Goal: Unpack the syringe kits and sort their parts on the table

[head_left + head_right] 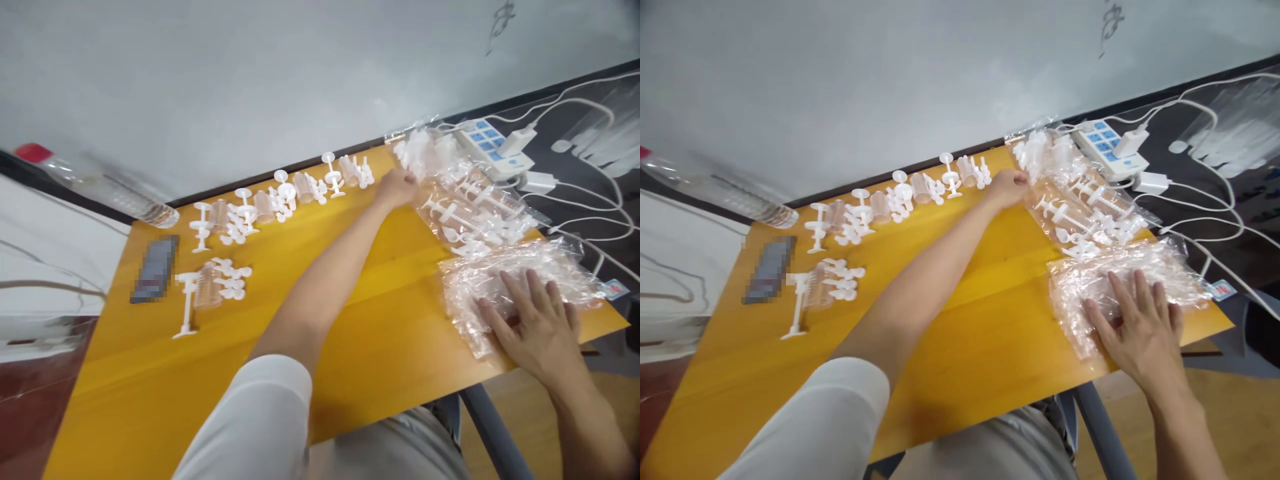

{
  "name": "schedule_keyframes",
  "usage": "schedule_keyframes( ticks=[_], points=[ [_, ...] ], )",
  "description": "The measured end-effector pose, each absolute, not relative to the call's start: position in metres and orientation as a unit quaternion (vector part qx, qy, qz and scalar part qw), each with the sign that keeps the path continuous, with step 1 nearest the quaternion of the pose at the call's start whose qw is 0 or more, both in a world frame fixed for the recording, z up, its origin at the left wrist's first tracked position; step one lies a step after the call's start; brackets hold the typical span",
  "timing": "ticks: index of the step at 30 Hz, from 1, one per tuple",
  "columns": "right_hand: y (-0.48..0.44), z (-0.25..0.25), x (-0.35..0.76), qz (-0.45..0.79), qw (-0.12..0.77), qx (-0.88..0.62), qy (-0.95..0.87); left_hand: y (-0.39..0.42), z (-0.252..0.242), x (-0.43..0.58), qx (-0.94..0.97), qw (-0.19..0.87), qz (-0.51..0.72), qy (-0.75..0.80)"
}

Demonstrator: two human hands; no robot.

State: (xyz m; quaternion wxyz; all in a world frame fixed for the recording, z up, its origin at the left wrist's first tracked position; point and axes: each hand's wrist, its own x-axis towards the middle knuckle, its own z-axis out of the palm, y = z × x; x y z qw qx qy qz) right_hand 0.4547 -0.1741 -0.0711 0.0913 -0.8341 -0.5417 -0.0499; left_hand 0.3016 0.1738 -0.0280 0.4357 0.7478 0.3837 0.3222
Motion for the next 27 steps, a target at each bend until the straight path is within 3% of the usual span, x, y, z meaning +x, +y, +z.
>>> schedule_keyframes(
  ticks=[7,12,16,23,27],
  points=[
    [-0.169,-0.071,0.465,-0.048,0.099,-0.841,-0.530,0.135,0.034,0.214,0.691,0.542,0.323,0.352],
    [-0.162,-0.036,0.444,-0.132,0.193,-0.801,-0.551,0.077,0.067,0.136,0.624,0.542,0.410,0.385],
    [-0.135,-0.009,0.363,-0.106,0.313,-0.649,-0.685,0.010,0.053,0.079,0.575,0.566,0.437,0.399],
    [-0.059,-0.050,0.260,0.057,0.207,-0.548,-0.808,-0.094,0.006,-0.010,0.556,0.574,0.369,0.474],
    [-0.049,-0.067,0.258,0.049,0.251,-0.501,-0.826,-0.106,-0.001,-0.036,0.650,0.485,0.321,0.489]
  ],
)
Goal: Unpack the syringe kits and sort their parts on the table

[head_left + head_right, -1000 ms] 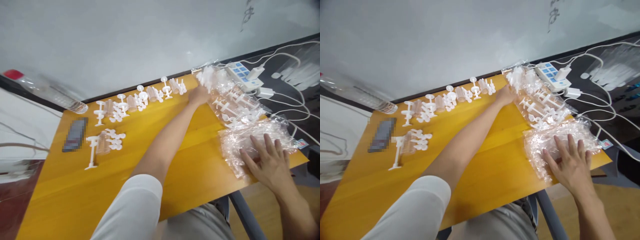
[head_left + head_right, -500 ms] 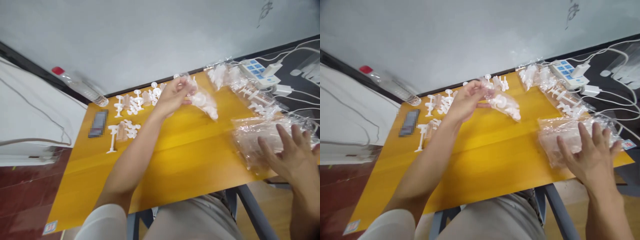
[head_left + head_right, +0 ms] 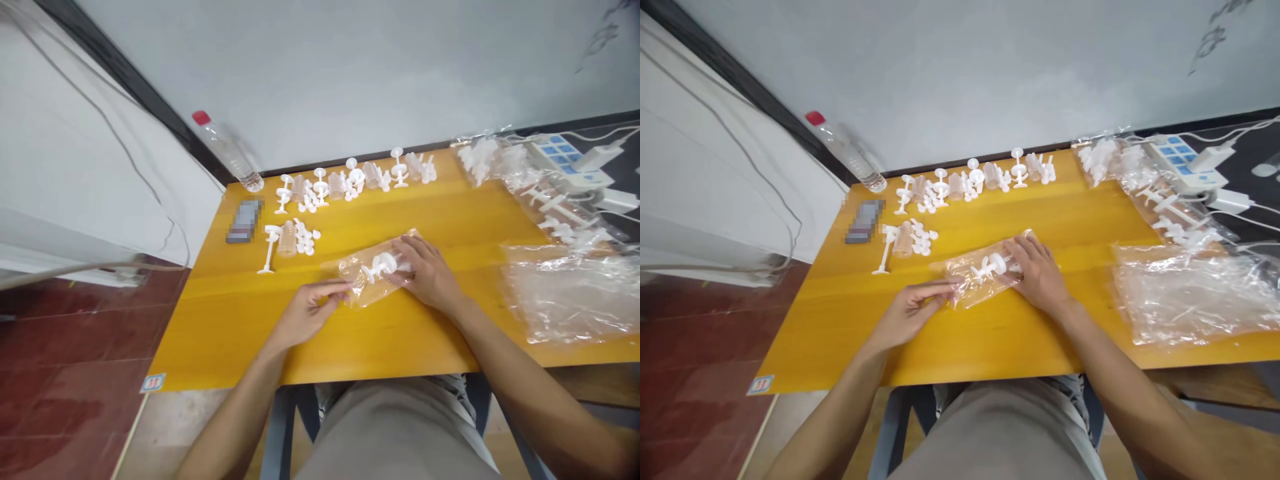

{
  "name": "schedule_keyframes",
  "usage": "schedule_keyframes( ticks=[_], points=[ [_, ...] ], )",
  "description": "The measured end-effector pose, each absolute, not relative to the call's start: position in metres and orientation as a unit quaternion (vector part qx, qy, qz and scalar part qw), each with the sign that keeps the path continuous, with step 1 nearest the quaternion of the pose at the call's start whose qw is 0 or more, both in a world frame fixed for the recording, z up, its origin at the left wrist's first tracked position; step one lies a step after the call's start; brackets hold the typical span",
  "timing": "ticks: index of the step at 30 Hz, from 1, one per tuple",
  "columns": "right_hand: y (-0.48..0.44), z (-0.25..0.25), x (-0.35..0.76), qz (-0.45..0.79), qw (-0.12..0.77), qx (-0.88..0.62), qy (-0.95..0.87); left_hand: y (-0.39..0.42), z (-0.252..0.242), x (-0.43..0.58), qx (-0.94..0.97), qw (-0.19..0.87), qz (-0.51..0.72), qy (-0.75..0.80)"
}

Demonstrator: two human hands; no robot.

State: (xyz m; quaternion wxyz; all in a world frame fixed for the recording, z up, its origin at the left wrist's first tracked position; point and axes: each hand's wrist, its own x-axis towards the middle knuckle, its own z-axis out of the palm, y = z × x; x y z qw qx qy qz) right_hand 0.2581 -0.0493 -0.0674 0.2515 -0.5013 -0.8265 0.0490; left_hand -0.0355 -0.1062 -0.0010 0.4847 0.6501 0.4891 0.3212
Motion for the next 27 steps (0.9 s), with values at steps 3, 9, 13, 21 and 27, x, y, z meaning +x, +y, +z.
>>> schedule_keyframes(
  ticks=[3,9,13,21,27],
  points=[
    [-0.056,-0.069,0.256,0.041,0.281,-0.491,-0.824,-0.100,-0.003,-0.033,0.679,0.434,0.320,0.499],
    [-0.064,-0.070,0.247,0.046,0.314,-0.497,-0.808,-0.081,-0.009,-0.007,0.709,0.284,0.302,0.570],
    [-0.062,-0.071,0.250,0.063,0.327,-0.505,-0.796,-0.075,-0.011,0.002,0.727,0.255,0.273,0.576],
    [-0.047,-0.071,0.268,0.066,0.309,-0.575,-0.755,-0.089,0.024,-0.020,0.657,0.299,0.354,0.595],
    [-0.015,-0.062,0.291,0.040,0.307,-0.659,-0.686,-0.099,0.037,-0.063,0.518,0.305,0.471,0.645]
  ],
)
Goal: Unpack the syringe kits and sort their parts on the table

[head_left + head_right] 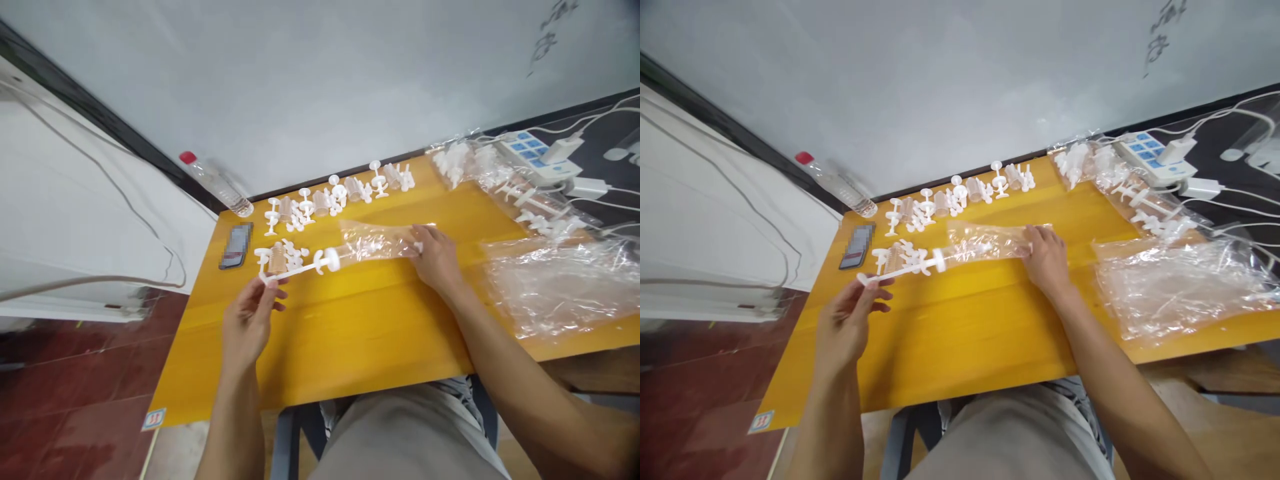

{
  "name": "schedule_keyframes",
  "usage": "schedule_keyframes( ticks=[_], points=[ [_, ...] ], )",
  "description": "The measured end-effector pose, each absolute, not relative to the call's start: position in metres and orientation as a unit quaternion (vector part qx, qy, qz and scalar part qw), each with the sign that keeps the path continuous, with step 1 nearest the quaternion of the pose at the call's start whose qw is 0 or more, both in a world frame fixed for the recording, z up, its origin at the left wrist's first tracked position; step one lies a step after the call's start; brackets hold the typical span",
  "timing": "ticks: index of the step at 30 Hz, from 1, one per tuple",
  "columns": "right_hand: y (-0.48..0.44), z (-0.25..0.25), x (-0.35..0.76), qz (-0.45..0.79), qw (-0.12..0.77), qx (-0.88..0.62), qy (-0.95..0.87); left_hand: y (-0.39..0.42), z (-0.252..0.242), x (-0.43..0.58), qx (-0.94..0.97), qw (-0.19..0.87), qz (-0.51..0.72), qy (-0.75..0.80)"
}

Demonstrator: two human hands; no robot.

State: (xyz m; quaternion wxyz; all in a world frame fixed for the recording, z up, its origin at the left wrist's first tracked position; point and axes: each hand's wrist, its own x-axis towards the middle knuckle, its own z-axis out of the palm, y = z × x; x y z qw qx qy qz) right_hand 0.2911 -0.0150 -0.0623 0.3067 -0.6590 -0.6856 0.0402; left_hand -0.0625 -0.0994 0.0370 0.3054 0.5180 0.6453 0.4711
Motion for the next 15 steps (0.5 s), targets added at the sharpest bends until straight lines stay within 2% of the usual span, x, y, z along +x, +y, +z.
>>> schedule_keyframes(
  ticks=[5,8,11,13,15],
  points=[
    [-0.003,-0.041,0.313,0.029,0.221,-0.751,-0.621,-0.116,0.023,-0.083,0.415,0.320,0.555,0.646],
    [-0.032,-0.016,0.297,0.080,0.283,-0.690,-0.661,-0.128,0.015,-0.084,0.366,0.348,0.594,0.626],
    [-0.069,0.002,0.258,0.263,0.383,-0.612,-0.640,-0.139,0.007,-0.074,0.353,0.391,0.610,0.592],
    [-0.083,0.003,0.231,0.420,0.388,-0.587,-0.573,-0.144,0.003,-0.063,0.374,0.427,0.582,0.582],
    [-0.085,-0.005,0.212,0.524,0.380,-0.577,-0.498,-0.147,0.000,-0.050,0.410,0.468,0.529,0.577]
  ],
)
